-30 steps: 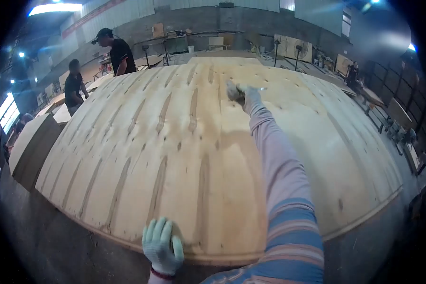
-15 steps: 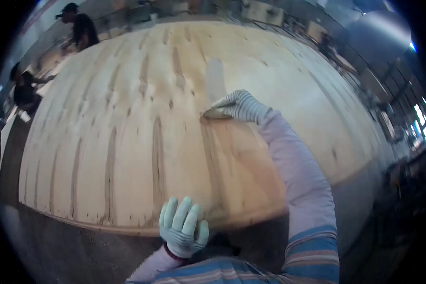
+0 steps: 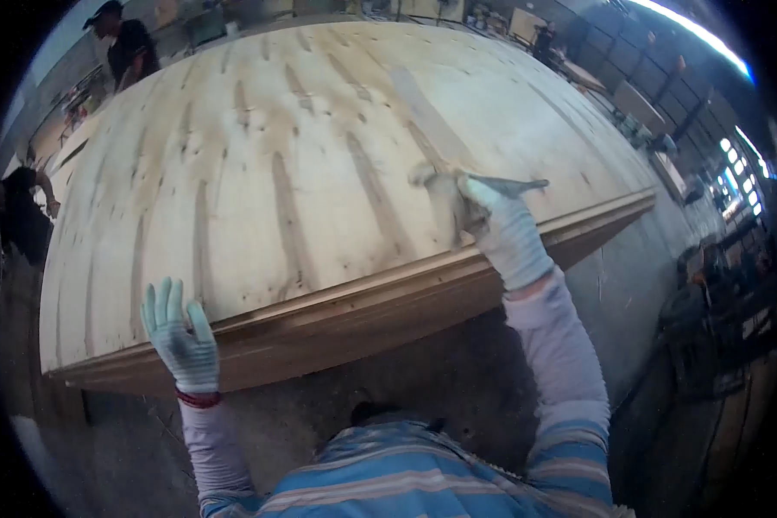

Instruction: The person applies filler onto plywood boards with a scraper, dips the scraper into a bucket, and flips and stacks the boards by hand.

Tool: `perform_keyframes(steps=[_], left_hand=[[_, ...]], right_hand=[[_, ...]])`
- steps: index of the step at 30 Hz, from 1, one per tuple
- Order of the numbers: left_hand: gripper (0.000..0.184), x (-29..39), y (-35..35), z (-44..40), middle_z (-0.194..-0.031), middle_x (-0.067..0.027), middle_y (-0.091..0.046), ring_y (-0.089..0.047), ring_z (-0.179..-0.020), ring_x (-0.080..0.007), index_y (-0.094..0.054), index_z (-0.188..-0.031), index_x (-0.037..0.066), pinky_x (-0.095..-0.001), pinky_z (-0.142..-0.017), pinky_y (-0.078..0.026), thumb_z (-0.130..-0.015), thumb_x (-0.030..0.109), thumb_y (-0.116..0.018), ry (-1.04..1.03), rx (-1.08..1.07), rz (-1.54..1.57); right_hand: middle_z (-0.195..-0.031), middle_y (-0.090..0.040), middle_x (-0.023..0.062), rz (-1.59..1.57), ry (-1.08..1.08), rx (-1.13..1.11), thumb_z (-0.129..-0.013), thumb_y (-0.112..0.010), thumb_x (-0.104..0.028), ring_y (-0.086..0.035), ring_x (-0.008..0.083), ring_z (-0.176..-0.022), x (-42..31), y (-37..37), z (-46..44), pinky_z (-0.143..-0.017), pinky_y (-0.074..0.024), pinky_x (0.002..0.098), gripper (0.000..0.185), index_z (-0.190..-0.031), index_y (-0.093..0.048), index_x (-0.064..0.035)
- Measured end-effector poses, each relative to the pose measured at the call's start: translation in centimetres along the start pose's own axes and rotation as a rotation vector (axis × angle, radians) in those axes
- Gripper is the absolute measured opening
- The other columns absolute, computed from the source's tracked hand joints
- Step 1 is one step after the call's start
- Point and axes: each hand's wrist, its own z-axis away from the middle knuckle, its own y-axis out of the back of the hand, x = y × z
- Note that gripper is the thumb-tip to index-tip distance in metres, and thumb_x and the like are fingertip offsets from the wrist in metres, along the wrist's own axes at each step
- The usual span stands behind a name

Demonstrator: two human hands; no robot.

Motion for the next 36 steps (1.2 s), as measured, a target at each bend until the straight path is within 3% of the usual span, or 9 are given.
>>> perform_keyframes(steps=[2,5,10,16,24,31,32,35,36], left_hand=[[0.035,-3.9,0.2,0.8,-0.129,-0.0168,-0.057,-0.046,-0.127,-0.0377,-0.059,-0.121,0.003,-0.05,-0.109,-0.031,-0.087,0.011,-0.058,0.035,-0.102,-0.149],[0.032,-8.2,2.6,1.3,-0.124,-0.0175,-0.059,-0.051,-0.12,-0.0379,-0.062,-0.115,0.003,-0.0505,-0.107,-0.032,-0.09,0.022,-0.057,0.109,-0.139,0.006],[0.029,-21.6,6.5,2.7,-0.12,-0.017,-0.062,-0.053,-0.118,-0.0348,-0.062,-0.113,0.001,-0.0489,-0.107,-0.033,-0.093,0.021,-0.055,0.184,-0.153,-0.205],[0.032,-31.7,7.5,1.8,-0.118,-0.016,-0.063,-0.054,-0.114,-0.0387,-0.064,-0.113,0.005,-0.0513,-0.103,-0.036,-0.085,0.018,-0.054,0.031,0.024,-0.156],[0.037,-32.8,9.6,-0.5,-0.117,-0.0182,-0.062,-0.057,-0.11,-0.0394,-0.063,-0.111,0.0,-0.0491,-0.099,-0.04,-0.081,0.019,-0.055,0.064,-0.195,0.1],[0.041,-34.3,8.8,-0.6,-0.116,-0.0189,-0.062,-0.057,-0.109,-0.0382,-0.063,-0.11,0.002,-0.0487,-0.097,-0.041,-0.075,0.024,-0.06,0.056,-0.147,0.139],[0.043,-34.5,8.8,-0.9,-0.116,-0.0188,-0.062,-0.057,-0.11,-0.0375,-0.064,-0.11,0.002,-0.0485,-0.097,-0.041,-0.075,0.026,-0.06,0.064,-0.148,0.145],[0.036,-34.5,9.0,-2.2,-0.104,-0.0162,-0.065,-0.061,-0.097,-0.0339,-0.065,-0.103,0.004,-0.0468,-0.082,-0.048,-0.079,0.027,-0.054,0.053,-0.229,0.121],[0.036,-34.4,8.8,-1.0,-0.109,-0.0158,-0.065,-0.061,-0.102,-0.0349,-0.066,-0.106,0.005,-0.0482,-0.088,-0.047,-0.078,0.025,-0.054,0.08,-0.234,0.11]], right_hand=[[-0.093,-0.071,0.0075,-0.36,0.016,0.129,-0.09,-0.064,-0.022,-0.066,0.0152,-0.085,4.4,-1.3,-6.1,-0.077,-0.0528,0.0315,0.025,-0.105,-0.068,-0.0015],[-0.092,-0.071,0.0089,0.927,0.248,0.142,-0.085,-0.069,-0.02,-0.067,0.0189,-0.09,7.3,-2.8,-15.2,-0.079,-0.0519,0.0334,0.025,-0.096,-0.069,0.0023],[-0.082,-0.071,0.0065,0.733,-0.257,-0.182,-0.088,-0.069,-0.016,-0.064,0.0131,-0.07,2.9,-10.3,-12.3,-0.065,-0.0543,0.0294,0.023,-0.103,-0.07,0.0024],[-0.084,-0.071,0.0122,0.935,0.119,-0.138,-0.084,-0.071,-0.011,-0.068,0.0191,-0.078,5.7,-15.0,-0.4,-0.074,-0.0553,0.032,0.017,-0.091,-0.07,0.0045],[-0.076,-0.067,0.0075,0.482,0.17,-0.141,-0.094,-0.057,-0.024,-0.061,0.0142,-0.062,4.3,-35.9,-10.9,-0.06,-0.0492,0.029,0.029,-0.091,-0.067,0.0022],[-0.078,-0.067,0.0037,-0.095,0.31,-0.315,-0.087,-0.063,-0.019,-0.063,0.0146,-0.066,7.9,-42.3,-40.0,-0.06,-0.0497,0.0287,0.02,-0.099,-0.066,-0.0033],[-0.081,-0.068,0.0056,-0.359,0.256,-0.069,-0.083,-0.062,-0.012,-0.064,0.0168,-0.067,11.9,-39.6,-49.7,-0.064,-0.0517,0.0303,0.017,-0.098,-0.066,-0.0053],[-0.088,-0.07,0.0148,1.379,0.566,0.531,-0.077,-0.069,-0.012,-0.069,0.0273,-0.081,17.7,-34.4,-68.2,-0.072,-0.0528,0.0387,0.029,-0.1,-0.064,0.0043],[-0.089,-0.07,0.016,1.054,0.498,0.595,-0.076,-0.072,-0.014,-0.069,0.0278,-0.083,17.8,-35.4,-64.1,-0.072,-0.0525,0.039,0.032,-0.1,-0.064,0.0052]])
